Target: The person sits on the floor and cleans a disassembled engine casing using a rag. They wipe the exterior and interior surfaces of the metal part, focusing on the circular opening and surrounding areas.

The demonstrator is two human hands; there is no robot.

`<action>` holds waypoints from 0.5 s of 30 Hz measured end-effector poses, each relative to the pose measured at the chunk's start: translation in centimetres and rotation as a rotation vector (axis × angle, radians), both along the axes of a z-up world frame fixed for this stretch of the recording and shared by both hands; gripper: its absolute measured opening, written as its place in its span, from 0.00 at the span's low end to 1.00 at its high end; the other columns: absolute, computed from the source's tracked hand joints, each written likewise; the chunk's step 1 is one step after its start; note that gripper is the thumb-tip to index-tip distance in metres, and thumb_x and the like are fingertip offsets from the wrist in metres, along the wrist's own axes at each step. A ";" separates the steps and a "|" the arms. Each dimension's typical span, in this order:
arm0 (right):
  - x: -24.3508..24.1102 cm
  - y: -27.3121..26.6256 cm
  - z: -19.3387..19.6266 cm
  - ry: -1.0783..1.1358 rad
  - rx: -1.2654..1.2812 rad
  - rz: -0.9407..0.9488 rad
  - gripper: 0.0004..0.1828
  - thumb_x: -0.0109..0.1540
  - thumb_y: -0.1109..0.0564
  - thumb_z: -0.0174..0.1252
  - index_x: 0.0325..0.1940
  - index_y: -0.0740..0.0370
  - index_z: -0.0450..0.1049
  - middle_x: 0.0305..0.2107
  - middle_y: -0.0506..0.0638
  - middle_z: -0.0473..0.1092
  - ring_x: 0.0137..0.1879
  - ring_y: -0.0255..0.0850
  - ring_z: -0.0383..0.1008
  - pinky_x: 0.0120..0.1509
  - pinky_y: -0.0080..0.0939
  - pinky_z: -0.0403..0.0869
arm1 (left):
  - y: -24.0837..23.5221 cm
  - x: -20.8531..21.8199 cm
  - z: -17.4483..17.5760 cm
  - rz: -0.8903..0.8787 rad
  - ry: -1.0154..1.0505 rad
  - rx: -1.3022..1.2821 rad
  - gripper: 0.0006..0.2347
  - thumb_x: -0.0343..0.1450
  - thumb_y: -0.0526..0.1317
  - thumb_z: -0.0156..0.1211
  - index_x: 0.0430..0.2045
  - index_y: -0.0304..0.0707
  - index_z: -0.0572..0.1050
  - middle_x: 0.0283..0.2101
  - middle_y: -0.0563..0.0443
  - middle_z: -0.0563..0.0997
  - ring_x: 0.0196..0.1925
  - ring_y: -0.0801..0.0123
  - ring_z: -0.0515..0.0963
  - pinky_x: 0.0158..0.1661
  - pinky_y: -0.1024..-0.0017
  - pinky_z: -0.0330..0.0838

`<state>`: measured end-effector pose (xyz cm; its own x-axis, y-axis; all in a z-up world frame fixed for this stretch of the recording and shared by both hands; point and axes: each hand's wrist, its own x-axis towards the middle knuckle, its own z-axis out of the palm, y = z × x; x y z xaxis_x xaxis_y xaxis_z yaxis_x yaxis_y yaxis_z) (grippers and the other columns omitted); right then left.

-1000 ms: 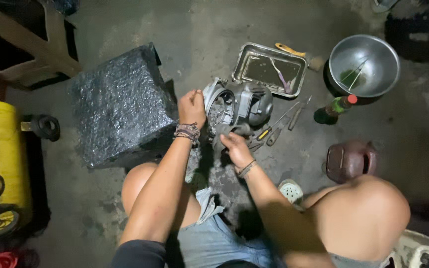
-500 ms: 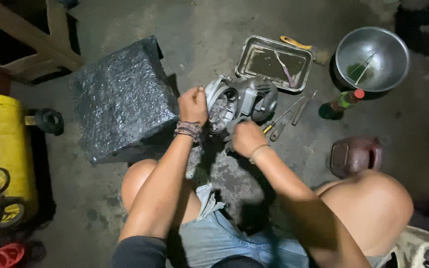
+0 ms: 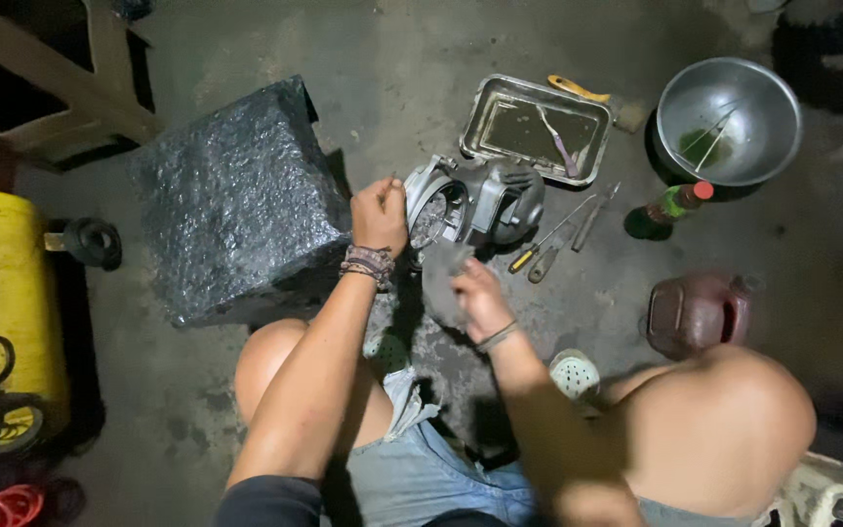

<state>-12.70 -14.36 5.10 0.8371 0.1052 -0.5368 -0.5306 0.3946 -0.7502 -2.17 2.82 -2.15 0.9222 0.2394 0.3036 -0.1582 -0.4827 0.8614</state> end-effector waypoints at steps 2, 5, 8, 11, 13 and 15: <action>0.3 1.3 -10.5 -0.190 -0.275 0.184 0.08 0.60 0.60 0.58 0.42 0.50 0.73 0.21 0.35 0.64 0.26 0.29 0.64 0.30 0.28 0.64 | 0.2 -0.1 0.6 0.024 -0.014 0.031 0.15 0.74 0.42 0.52 0.16 0.34 0.73 0.20 0.35 0.75 0.26 0.50 0.76 0.31 0.61 0.69; -0.5 1.0 -11.9 -0.546 -0.834 0.395 0.04 0.66 0.57 0.55 0.44 0.52 0.75 0.24 0.40 0.69 0.27 0.40 0.70 0.31 0.38 0.69 | -0.2 -0.1 0.4 0.075 0.003 0.025 0.15 0.74 0.43 0.52 0.16 0.35 0.73 0.20 0.35 0.75 0.27 0.47 0.78 0.31 0.62 0.70; -1.2 1.6 -12.1 -0.866 -1.286 0.348 0.05 0.63 0.58 0.54 0.42 0.55 0.74 0.31 0.46 0.72 0.36 0.47 0.76 0.36 0.43 0.76 | -0.3 -0.3 -0.2 0.124 0.034 0.005 0.15 0.73 0.43 0.51 0.16 0.34 0.73 0.21 0.33 0.75 0.27 0.50 0.78 0.31 0.63 0.69; -1.0 1.7 -13.6 -1.011 -1.443 0.263 0.04 0.59 0.59 0.59 0.37 0.54 0.72 0.29 0.48 0.68 0.41 0.48 0.75 0.38 0.45 0.77 | 0.2 0.2 -1.5 0.175 0.040 0.004 0.16 0.73 0.42 0.51 0.16 0.32 0.73 0.23 0.30 0.75 0.28 0.45 0.78 0.32 0.61 0.70; -0.6 1.7 -14.2 -1.003 -1.434 0.259 0.03 0.60 0.61 0.58 0.36 0.55 0.72 0.28 0.48 0.68 0.41 0.48 0.75 0.38 0.44 0.78 | 0.1 0.6 -1.6 0.207 0.045 -0.011 0.15 0.73 0.42 0.52 0.16 0.31 0.73 0.23 0.31 0.76 0.29 0.45 0.79 0.33 0.61 0.72; -0.7 1.9 -14.9 -0.909 -1.344 0.238 0.09 0.60 0.66 0.56 0.44 0.60 0.75 0.35 0.53 0.73 0.50 0.54 0.75 0.45 0.50 0.79 | -0.5 0.0 -0.5 0.188 0.034 -0.010 0.15 0.73 0.42 0.51 0.16 0.32 0.73 0.22 0.31 0.77 0.29 0.46 0.80 0.33 0.62 0.72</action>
